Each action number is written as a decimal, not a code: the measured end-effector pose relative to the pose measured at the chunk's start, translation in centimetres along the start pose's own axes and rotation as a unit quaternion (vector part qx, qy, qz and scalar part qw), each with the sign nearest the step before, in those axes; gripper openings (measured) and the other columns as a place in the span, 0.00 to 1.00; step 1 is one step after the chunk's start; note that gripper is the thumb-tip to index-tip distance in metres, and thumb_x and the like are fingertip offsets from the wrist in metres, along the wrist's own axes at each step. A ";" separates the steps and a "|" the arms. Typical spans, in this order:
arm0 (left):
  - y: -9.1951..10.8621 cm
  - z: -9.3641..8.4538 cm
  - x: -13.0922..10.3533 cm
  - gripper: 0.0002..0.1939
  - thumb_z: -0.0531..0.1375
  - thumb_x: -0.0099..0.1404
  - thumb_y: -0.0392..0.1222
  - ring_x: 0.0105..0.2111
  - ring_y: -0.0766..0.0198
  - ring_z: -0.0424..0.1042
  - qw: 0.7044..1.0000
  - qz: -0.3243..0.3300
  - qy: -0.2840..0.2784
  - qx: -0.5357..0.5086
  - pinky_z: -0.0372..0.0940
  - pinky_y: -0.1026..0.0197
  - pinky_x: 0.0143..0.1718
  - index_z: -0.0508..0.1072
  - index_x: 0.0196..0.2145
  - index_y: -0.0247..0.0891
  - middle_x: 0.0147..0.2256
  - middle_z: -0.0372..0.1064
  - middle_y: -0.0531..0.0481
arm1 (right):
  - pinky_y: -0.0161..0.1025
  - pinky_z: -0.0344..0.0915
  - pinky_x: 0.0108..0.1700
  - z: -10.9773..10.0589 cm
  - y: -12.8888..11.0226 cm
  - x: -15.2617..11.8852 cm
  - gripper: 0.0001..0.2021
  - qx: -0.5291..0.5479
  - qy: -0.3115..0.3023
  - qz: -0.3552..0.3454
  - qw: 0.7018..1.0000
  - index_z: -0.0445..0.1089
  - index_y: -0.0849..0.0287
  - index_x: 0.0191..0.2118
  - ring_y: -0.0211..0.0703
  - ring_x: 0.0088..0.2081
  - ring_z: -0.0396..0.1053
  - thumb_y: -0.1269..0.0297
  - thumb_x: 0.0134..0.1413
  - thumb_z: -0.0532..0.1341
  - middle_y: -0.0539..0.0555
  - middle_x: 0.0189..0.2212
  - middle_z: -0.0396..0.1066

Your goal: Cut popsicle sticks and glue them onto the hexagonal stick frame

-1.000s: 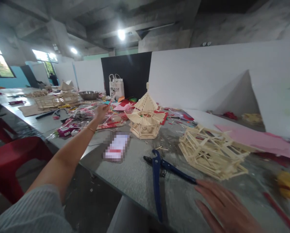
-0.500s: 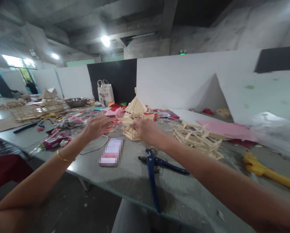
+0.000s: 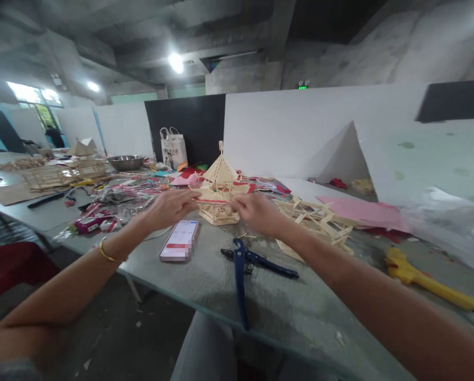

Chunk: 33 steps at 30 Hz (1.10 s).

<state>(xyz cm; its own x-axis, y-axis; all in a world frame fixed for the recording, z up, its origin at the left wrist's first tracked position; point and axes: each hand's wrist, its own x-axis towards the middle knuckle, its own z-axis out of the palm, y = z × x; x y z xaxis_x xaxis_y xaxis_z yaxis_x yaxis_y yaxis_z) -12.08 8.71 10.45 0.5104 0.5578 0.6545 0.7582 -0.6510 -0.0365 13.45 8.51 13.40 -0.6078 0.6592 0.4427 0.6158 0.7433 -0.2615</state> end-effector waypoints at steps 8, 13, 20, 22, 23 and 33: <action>-0.5 -1.5 -0.1 0.12 0.59 0.58 0.47 0.17 0.75 0.60 0.874 -0.225 0.035 -0.428 0.55 0.70 0.18 0.68 0.26 0.34 0.21 0.66 0.53 | 0.35 0.55 0.22 -0.3 2.4 -3.8 0.23 0.196 -0.047 0.094 0.975 0.67 0.59 0.31 0.35 0.17 0.59 0.43 0.55 0.51 0.46 0.16 0.61; 1.2 0.0 0.8 0.11 0.61 0.56 0.45 0.16 0.77 0.58 0.745 -0.294 0.076 -0.594 0.50 0.72 0.15 0.66 0.25 0.35 0.21 0.65 0.55 | 0.34 0.54 0.20 2.6 -0.3 -2.7 0.20 0.215 -0.051 0.089 0.971 0.66 0.58 0.29 0.34 0.16 0.57 0.46 0.56 0.49 0.44 0.15 0.58; 2.0 0.6 1.2 0.14 0.50 0.65 0.46 0.20 0.73 0.63 0.819 -0.246 0.127 -0.502 0.59 0.69 0.23 0.63 0.25 0.36 0.21 0.64 0.54 | 0.34 0.58 0.22 4.0 -2.6 2.3 0.20 0.225 -0.022 0.071 0.971 0.64 0.58 0.25 0.36 0.20 0.64 0.45 0.54 0.53 0.50 0.19 0.66; 2.5 -0.3 0.8 0.15 0.48 0.66 0.44 0.18 0.73 0.60 0.894 -0.190 0.065 -0.401 0.57 0.68 0.22 0.61 0.23 0.37 0.19 0.62 0.55 | 0.34 0.59 0.24 1.9 -3.3 4.4 0.18 0.215 0.059 0.056 0.973 0.67 0.58 0.31 0.37 0.23 0.65 0.46 0.52 0.57 0.51 0.21 0.68; 2.7 -0.8 0.5 0.16 0.48 0.66 0.43 0.18 0.73 0.59 0.919 -0.160 0.033 -0.359 0.56 0.68 0.22 0.61 0.22 0.37 0.19 0.62 0.55 | 0.35 0.59 0.23 0.7 -3.7 5.3 0.18 0.232 0.067 0.038 0.970 0.68 0.58 0.33 0.36 0.22 0.64 0.46 0.51 0.58 0.50 0.22 0.69; 2.3 -0.8 -2.5 0.16 0.45 0.68 0.45 0.19 0.72 0.58 0.926 -0.119 -0.094 -0.346 0.55 0.67 0.22 0.63 0.27 0.37 0.20 0.59 0.55 | 0.32 0.54 0.19 3.1 -3.3 6.6 0.18 0.243 0.079 0.026 0.966 0.62 0.58 0.31 0.33 0.17 0.62 0.54 0.41 0.69 0.45 0.16 0.65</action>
<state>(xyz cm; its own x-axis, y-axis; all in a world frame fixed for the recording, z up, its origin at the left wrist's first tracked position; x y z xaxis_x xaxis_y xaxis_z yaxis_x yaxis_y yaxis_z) -11.97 5.42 9.30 0.4736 0.7655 0.4357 0.4499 -0.6355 0.6275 5.86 10.80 14.53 -0.4742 0.6998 0.5342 0.3109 0.7008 -0.6421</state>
